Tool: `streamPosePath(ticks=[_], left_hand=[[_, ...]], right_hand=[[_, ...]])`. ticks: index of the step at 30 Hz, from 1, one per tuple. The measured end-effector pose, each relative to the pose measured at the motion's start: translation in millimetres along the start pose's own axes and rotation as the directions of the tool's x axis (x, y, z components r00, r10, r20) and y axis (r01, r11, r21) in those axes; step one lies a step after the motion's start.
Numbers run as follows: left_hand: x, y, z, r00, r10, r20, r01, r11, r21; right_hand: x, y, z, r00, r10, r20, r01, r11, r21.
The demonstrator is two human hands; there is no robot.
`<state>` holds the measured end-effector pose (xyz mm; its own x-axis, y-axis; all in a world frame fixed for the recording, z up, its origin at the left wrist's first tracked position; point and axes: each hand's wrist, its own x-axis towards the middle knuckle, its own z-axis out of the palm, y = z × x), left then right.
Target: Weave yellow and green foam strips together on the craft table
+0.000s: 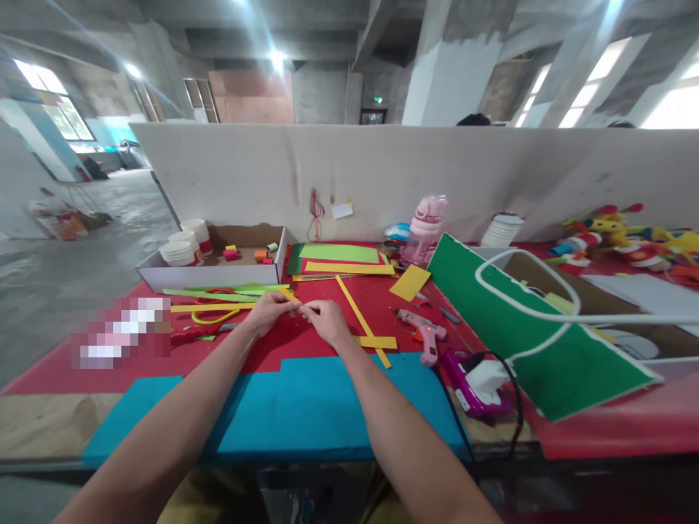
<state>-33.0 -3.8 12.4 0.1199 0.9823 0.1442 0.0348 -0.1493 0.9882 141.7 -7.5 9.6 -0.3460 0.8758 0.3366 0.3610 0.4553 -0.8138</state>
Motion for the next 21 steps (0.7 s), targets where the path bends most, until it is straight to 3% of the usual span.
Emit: streamPosePath(ticks=[4,8,21], left_hand=[[1.4,2.5,-2.8,0.995,0.031,-0.098,-0.032,0.999,-0.004],[3.2,2.5,-7.5,0.991,0.043,-0.123,-0.044,0.999,-0.005],[5.5,-0.3,-8.9,0.989,0.066,-0.135,-0.069,0.997,-0.018]], right_hand=[[-1.0,-3.3,-2.0,0.999,-0.037,0.024,0.039,0.996,-0.08],[-1.7,-6.1,-4.9,0.998,-0.048,0.043,0.051,0.997,-0.063],[1.3,8.8,-0.4,0.994,0.112,-0.008,-0.111,0.99,0.085]])
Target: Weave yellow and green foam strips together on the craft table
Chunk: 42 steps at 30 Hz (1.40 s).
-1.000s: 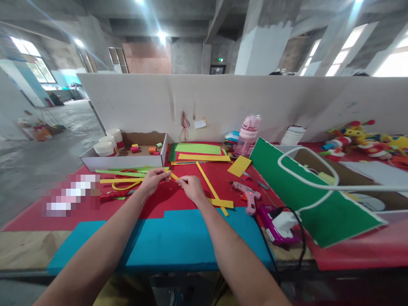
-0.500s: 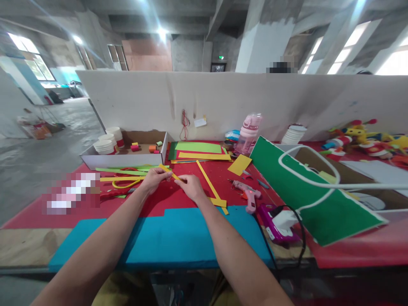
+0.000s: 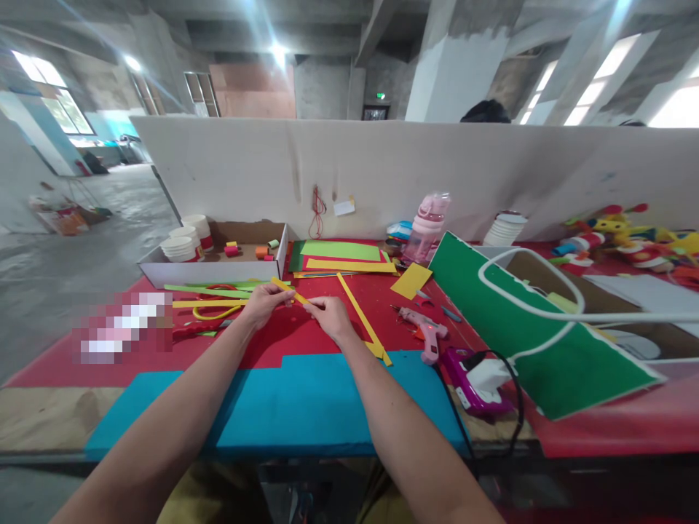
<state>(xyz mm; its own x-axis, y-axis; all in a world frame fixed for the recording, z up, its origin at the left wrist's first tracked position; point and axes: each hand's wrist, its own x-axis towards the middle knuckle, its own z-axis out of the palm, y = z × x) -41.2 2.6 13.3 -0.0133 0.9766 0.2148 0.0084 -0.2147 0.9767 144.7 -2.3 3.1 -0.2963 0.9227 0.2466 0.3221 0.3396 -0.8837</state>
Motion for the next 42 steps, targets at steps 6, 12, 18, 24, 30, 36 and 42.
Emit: streamPosePath(ticks=[6,12,18,24,30,36,42], left_hand=[[0.1,2.4,-1.4,1.0,0.002,-0.013,-0.002,1.0,-0.007],[-3.3,1.4,3.1,0.999,-0.007,0.046,0.002,0.994,0.112],[-3.9,-0.2,7.4,0.998,0.005,0.061,-0.014,0.987,0.16],[-2.4,-2.9,6.7,1.0,0.016,0.027,-0.02,0.988,0.156],[-5.0,-1.2,9.0,0.996,-0.007,0.092,-0.005,0.992,0.129],[-1.6,-2.8,4.0,0.999,0.021,0.029,-0.024,0.994,0.111],[4.2,-3.5,-3.5,0.997,0.045,-0.061,-0.044,0.999,0.007]], right_hand=[[-0.2,0.9,-3.3,1.0,-0.018,0.007,0.018,0.999,-0.027],[-3.0,-6.6,-0.4,0.992,0.059,0.111,-0.081,0.977,0.198],[-2.8,-7.1,3.0,0.994,0.001,0.107,-0.017,0.99,0.143],[-2.4,-9.1,-0.4,0.999,-0.018,0.041,0.016,0.999,0.035],[-2.5,-9.0,-2.5,0.999,-0.032,0.036,0.03,0.998,0.06],[0.1,-2.4,1.6,0.998,-0.053,-0.026,0.056,0.989,0.138],[-0.7,-7.4,-4.6,0.967,-0.209,-0.143,0.194,0.975,-0.107]])
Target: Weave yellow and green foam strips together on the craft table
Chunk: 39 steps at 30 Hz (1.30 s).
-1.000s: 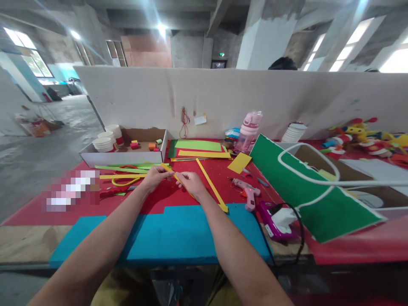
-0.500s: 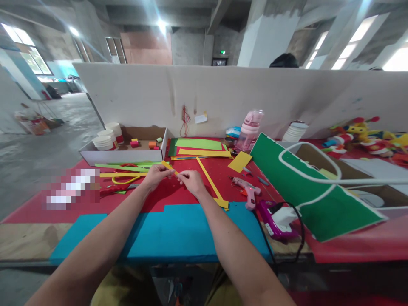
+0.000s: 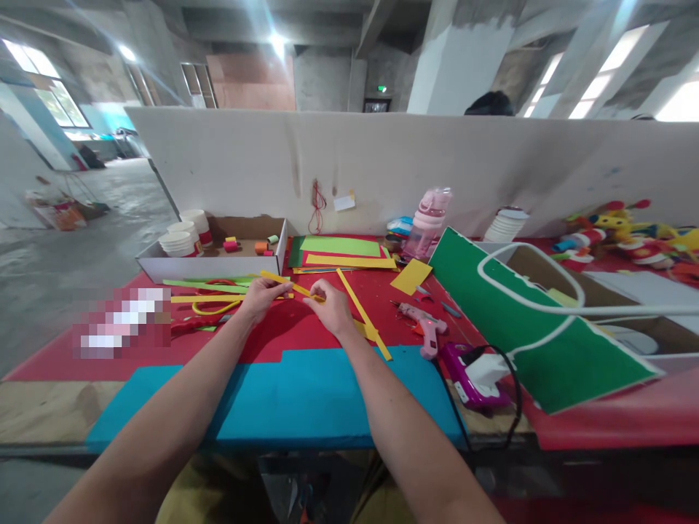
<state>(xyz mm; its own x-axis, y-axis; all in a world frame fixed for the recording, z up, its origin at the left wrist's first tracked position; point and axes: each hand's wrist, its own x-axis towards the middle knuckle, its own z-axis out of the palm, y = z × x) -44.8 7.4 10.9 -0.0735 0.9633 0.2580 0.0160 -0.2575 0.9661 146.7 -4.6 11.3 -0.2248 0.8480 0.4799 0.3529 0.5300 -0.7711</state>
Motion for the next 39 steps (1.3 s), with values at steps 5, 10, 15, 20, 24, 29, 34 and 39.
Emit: streamPosePath(ticks=[5,10,15,20,24,29,34,39], left_hand=[[-0.5,5.9,-1.1,1.0,-0.011,-0.013,0.01,0.995,-0.103],[-0.7,9.2,-4.1,0.999,-0.002,-0.041,-0.003,0.993,-0.117],[1.0,9.3,-7.6,0.998,-0.007,-0.058,0.0,0.992,-0.129],[2.8,7.5,-11.2,0.997,-0.027,-0.07,0.015,0.987,-0.161],[4.5,6.0,-14.5,0.996,-0.033,-0.086,0.017,0.984,-0.178],[6.9,5.3,-18.5,0.992,-0.038,-0.117,0.016,0.983,-0.185],[7.7,8.7,-24.4,0.988,-0.035,-0.148,0.008,0.984,-0.176],[9.8,9.9,-31.6,0.979,-0.053,-0.196,0.011,0.977,-0.211]], right_hand=[[-1.0,-7.3,-3.8,1.0,-0.013,-0.007,0.012,0.999,-0.035],[-1.2,-10.4,-6.4,0.999,-0.002,-0.037,-0.002,0.996,-0.093],[-0.8,-10.1,-10.4,0.993,-0.112,-0.028,0.103,0.969,-0.226],[-0.1,-8.5,-13.6,0.983,-0.185,-0.02,0.171,0.939,-0.298],[0.3,-8.1,-16.9,0.98,-0.198,-0.005,0.186,0.933,-0.308],[1.1,-4.4,-22.1,0.976,-0.218,-0.005,0.206,0.93,-0.303],[1.4,-2.3,-30.6,0.972,-0.234,-0.001,0.223,0.925,-0.307],[1.1,-2.0,-38.3,0.97,-0.237,-0.061,0.205,0.923,-0.326]])
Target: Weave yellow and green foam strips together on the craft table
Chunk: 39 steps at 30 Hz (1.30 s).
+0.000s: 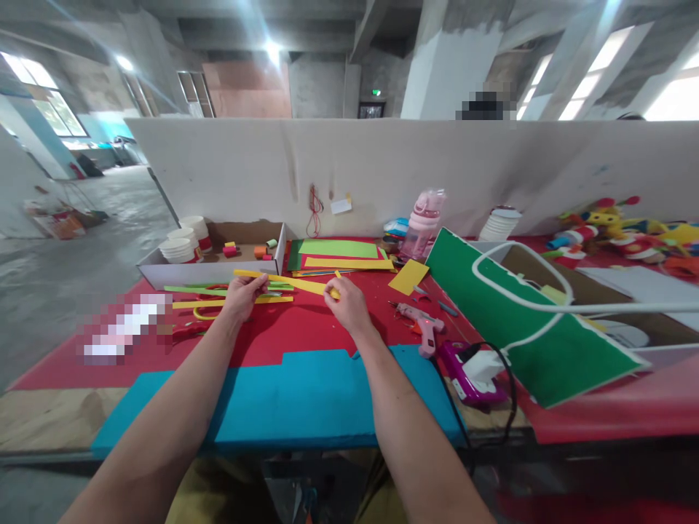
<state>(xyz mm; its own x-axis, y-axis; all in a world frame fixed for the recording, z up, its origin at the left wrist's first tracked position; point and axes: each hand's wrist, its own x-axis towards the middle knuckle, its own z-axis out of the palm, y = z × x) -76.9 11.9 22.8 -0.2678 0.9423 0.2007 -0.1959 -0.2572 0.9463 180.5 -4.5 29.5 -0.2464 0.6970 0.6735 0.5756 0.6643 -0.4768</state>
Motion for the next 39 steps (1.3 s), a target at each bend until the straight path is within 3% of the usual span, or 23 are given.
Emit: streamPosePath(ticks=[6,10,13,17,21,29,39], left_hand=[[4.1,-6.1,-7.8,1.0,0.019,-0.005,-0.019,1.0,0.019],[3.8,-10.3,-9.4,1.0,0.03,0.01,-0.03,0.996,0.081],[0.4,-10.4,-5.2,0.998,0.022,0.057,-0.028,0.995,0.101],[-7.9,-7.8,5.4,0.992,0.001,0.127,-0.017,0.993,0.12],[-16.7,-7.6,15.1,0.979,-0.039,0.202,0.014,0.992,0.126],[-20.1,-18.4,19.5,0.961,-0.072,0.267,0.025,0.985,0.173],[-25.0,-12.5,27.3,0.954,-0.118,0.275,0.059,0.975,0.213]], right_hand=[[-1.1,14.1,-5.3,0.991,0.128,-0.049,-0.126,0.991,0.05],[-3.8,20.9,-10.1,0.972,0.214,-0.095,-0.224,0.969,-0.107],[-1.0,4.0,-3.2,0.972,0.126,-0.197,-0.161,0.971,-0.175],[10.0,-36.2,24.9,0.998,0.015,0.06,-0.008,0.994,-0.112],[17.6,-55.2,48.1,0.978,0.042,0.203,-0.023,0.995,-0.094],[6.0,-34.3,46.4,0.968,0.158,0.194,-0.18,0.978,0.104],[4.1,-27.3,42.9,0.957,0.195,0.216,-0.25,0.929,0.272]])
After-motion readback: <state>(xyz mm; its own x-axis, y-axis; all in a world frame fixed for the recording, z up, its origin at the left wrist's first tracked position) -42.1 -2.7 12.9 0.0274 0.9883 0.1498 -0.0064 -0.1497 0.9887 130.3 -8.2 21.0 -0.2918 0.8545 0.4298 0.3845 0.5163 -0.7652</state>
